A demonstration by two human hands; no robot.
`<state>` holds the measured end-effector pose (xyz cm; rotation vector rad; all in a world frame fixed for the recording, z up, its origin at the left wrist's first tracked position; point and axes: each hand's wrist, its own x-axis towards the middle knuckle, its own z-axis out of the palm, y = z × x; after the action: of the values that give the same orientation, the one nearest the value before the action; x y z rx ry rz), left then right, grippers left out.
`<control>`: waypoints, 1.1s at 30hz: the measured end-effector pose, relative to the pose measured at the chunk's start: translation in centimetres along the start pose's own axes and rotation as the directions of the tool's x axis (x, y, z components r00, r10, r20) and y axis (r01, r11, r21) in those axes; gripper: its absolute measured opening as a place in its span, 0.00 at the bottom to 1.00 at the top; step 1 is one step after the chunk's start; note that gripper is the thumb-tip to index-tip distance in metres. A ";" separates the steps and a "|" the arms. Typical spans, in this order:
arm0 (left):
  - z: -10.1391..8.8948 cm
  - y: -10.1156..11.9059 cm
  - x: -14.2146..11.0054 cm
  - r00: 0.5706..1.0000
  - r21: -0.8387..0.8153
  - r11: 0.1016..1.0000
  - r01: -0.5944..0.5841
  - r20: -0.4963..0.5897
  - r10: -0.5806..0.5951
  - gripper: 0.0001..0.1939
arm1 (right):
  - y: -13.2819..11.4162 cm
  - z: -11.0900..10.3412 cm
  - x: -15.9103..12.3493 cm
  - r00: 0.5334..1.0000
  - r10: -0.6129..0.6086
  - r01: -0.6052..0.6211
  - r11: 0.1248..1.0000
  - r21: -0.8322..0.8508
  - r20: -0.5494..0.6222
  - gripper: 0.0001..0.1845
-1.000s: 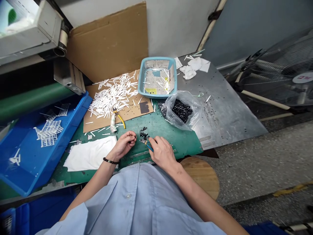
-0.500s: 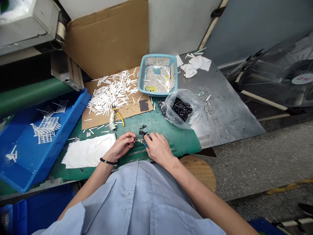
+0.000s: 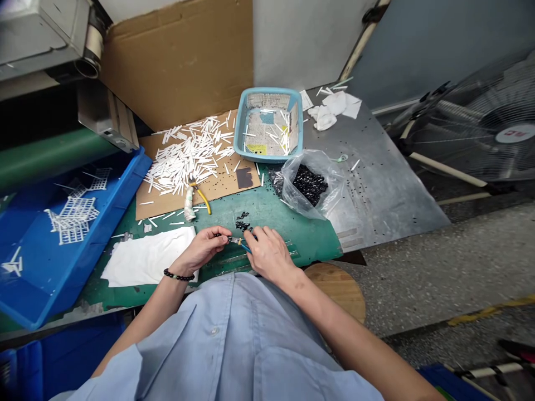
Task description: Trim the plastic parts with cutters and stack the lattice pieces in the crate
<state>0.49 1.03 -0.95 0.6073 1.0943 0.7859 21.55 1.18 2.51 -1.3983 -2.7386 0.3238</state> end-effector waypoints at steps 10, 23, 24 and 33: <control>0.5 0.0 -0.3 0.997 0.024 0.997 0.070 0.013 -0.070 0.15 | -0.4 -0.1 -0.2 0.993 0.025 -0.023 1.000 -0.020 0.118 0.08; 0.1 -0.2 0.6 0.995 -0.315 0.943 0.102 0.026 -0.099 0.10 | 1.3 3.1 -2.4 0.978 0.196 -0.183 0.971 0.155 -0.070 0.13; 0.3 -0.1 1.1 0.995 -0.300 0.949 0.094 -0.008 -0.101 0.12 | 1.5 3.2 -2.5 0.975 0.208 -0.194 0.968 0.160 -0.078 0.13; 1.3 1.0 5.6 0.907 0.615 0.752 -0.237 -0.138 0.399 0.04 | 2.1 3.0 -2.7 0.960 0.251 -0.229 0.960 0.163 -0.125 0.12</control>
<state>2.88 6.07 -2.77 1.2778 1.5221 0.8364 24.36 -0.25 -0.69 -1.6460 -2.3810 0.4082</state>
